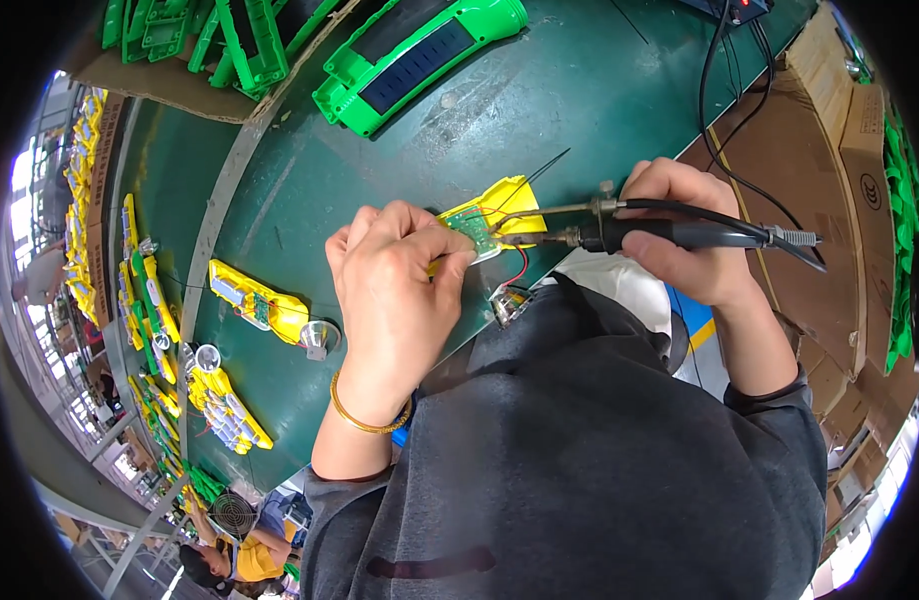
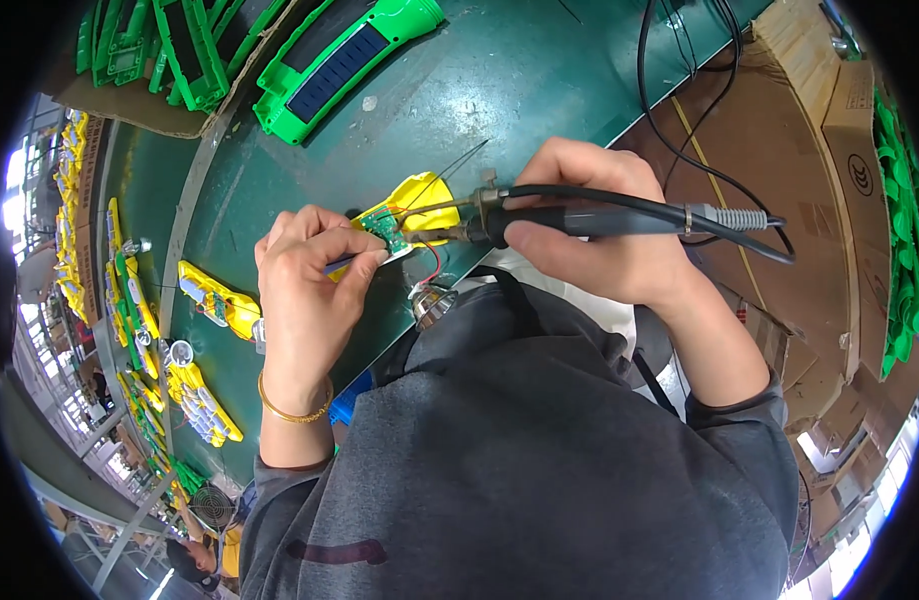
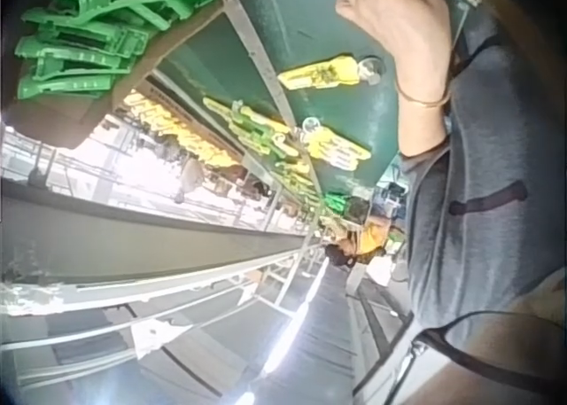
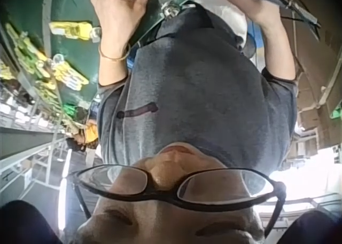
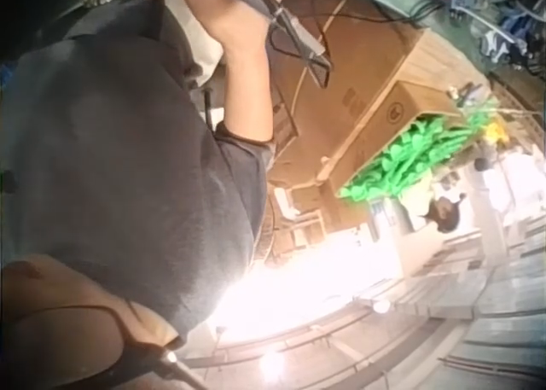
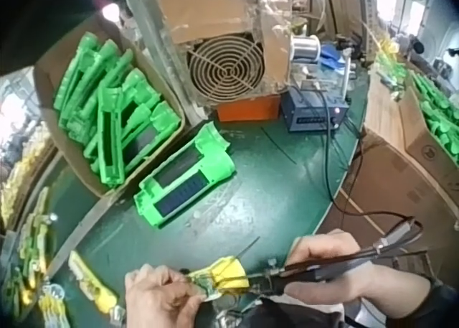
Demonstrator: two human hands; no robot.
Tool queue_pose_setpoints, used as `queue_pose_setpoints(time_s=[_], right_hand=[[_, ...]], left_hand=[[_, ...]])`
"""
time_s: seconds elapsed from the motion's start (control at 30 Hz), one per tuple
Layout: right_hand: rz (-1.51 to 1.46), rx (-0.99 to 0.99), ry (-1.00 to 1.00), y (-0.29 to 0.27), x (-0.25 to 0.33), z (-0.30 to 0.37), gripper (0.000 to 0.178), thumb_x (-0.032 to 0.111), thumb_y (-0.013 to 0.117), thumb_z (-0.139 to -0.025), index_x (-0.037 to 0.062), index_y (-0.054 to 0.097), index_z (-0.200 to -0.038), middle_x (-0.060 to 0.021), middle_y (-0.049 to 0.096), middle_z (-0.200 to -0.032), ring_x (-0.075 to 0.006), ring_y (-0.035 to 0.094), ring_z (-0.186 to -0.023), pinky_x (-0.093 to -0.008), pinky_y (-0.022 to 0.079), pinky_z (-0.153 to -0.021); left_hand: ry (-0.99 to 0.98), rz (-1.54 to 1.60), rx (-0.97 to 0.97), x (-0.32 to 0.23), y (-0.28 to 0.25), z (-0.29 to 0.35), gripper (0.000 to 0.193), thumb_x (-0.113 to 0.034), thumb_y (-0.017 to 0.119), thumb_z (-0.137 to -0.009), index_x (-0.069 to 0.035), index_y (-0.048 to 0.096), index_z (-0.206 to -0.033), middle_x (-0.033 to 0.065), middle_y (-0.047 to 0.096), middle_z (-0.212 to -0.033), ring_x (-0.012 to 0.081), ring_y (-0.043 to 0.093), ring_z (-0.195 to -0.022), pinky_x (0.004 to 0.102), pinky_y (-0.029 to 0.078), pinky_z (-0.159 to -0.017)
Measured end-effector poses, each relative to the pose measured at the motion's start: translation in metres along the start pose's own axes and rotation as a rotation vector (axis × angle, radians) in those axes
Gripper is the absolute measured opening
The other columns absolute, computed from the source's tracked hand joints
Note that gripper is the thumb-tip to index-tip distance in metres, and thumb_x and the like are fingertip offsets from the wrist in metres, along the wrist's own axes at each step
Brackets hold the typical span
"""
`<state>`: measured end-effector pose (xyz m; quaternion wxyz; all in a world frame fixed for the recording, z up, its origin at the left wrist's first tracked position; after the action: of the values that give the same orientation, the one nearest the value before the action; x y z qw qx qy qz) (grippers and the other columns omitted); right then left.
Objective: Soldering internal components and assembling the plastic housings for portable LED flashlights on a production line.
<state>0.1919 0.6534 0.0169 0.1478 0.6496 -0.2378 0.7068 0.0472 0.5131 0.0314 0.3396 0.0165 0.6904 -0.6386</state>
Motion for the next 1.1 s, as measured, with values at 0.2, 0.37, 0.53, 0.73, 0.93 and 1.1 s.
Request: queue_pose_setpoints(time_s=[0.2, 0.37, 0.53, 0.73, 0.93, 1.1], right_hand=[[0.058, 0.106, -0.06, 0.013, 0.006, -0.005, 0.018, 0.002, 0.068, -0.065, 0.0012, 0.054, -0.076, -0.0035, 0.053, -0.069, -0.0117, 0.047, -0.058, -0.0255, 0.035, -0.053], [0.039, 0.118, -0.043, 0.016, 0.006, -0.007, 0.018, 0.003, 0.07, -0.064, 0.0012, 0.056, -0.076, -0.0033, 0.053, -0.068, -0.0115, 0.048, -0.057, -0.0251, 0.035, -0.052], [0.052, 0.104, -0.083, 0.016, 0.009, -0.007, 0.019, 0.004, 0.071, -0.064, 0.0011, 0.056, -0.076, -0.0041, 0.053, -0.068, -0.0126, 0.049, -0.058, -0.0256, 0.036, -0.052], [0.097, 0.116, -0.096, 0.017, 0.013, -0.005, 0.019, 0.004, 0.07, -0.065, 0.001, 0.056, -0.076, -0.0049, 0.054, -0.068, -0.0133, 0.049, -0.059, -0.0257, 0.037, -0.053], [0.034, 0.072, -0.014, -0.001, 0.005, 0.002, 0.018, 0.005, 0.067, -0.067, 0.0001, 0.054, -0.078, -0.0057, 0.054, -0.072, -0.0122, 0.048, -0.062, -0.0247, 0.037, -0.055], [-0.096, -0.013, 0.052, -0.012, -0.007, 0.004, 0.016, 0.003, 0.072, -0.071, 0.0014, 0.06, -0.081, -0.0005, 0.061, -0.073, -0.0069, 0.055, -0.065, -0.0225, 0.044, -0.059]], left_hand=[[-0.003, -0.012, 0.008, -0.004, -0.001, -0.002, 0.008, -0.005, 0.072, -0.067, -0.007, 0.069, -0.074, 0.0042, 0.058, -0.08, 0.0219, 0.052, -0.081, 0.0343, 0.035, -0.082], [-0.008, -0.022, 0.033, -0.006, 0.0, -0.006, 0.008, -0.005, 0.072, -0.066, -0.006, 0.068, -0.074, 0.0045, 0.058, -0.08, 0.0226, 0.052, -0.081, 0.0351, 0.035, -0.082], [-0.007, -0.02, 0.027, -0.007, -0.001, -0.005, 0.008, -0.005, 0.071, -0.066, -0.006, 0.067, -0.074, 0.0047, 0.057, -0.081, 0.0229, 0.052, -0.081, 0.0353, 0.035, -0.082], [-0.002, -0.031, 0.021, -0.008, 0.0, -0.005, 0.007, -0.006, 0.071, -0.066, -0.006, 0.066, -0.072, 0.0045, 0.057, -0.08, 0.023, 0.052, -0.081, 0.0353, 0.035, -0.082], [0.003, -0.038, 0.013, -0.009, -0.001, -0.007, 0.007, -0.006, 0.07, -0.066, -0.006, 0.066, -0.071, 0.0044, 0.057, -0.08, 0.0228, 0.052, -0.08, 0.0353, 0.036, -0.081], [0.014, -0.048, 0.016, -0.009, -0.001, -0.011, 0.006, -0.006, 0.07, -0.067, -0.006, 0.066, -0.072, 0.0044, 0.058, -0.08, 0.0229, 0.052, -0.079, 0.0354, 0.035, -0.081]])
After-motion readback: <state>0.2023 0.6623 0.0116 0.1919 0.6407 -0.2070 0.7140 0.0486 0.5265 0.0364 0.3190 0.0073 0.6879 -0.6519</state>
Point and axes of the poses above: each hand's wrist, its own z-axis away from the middle knuckle, its own y-axis out of the palm, x = y × z, the point moved 10 cm from there along -z, towards the middle knuckle
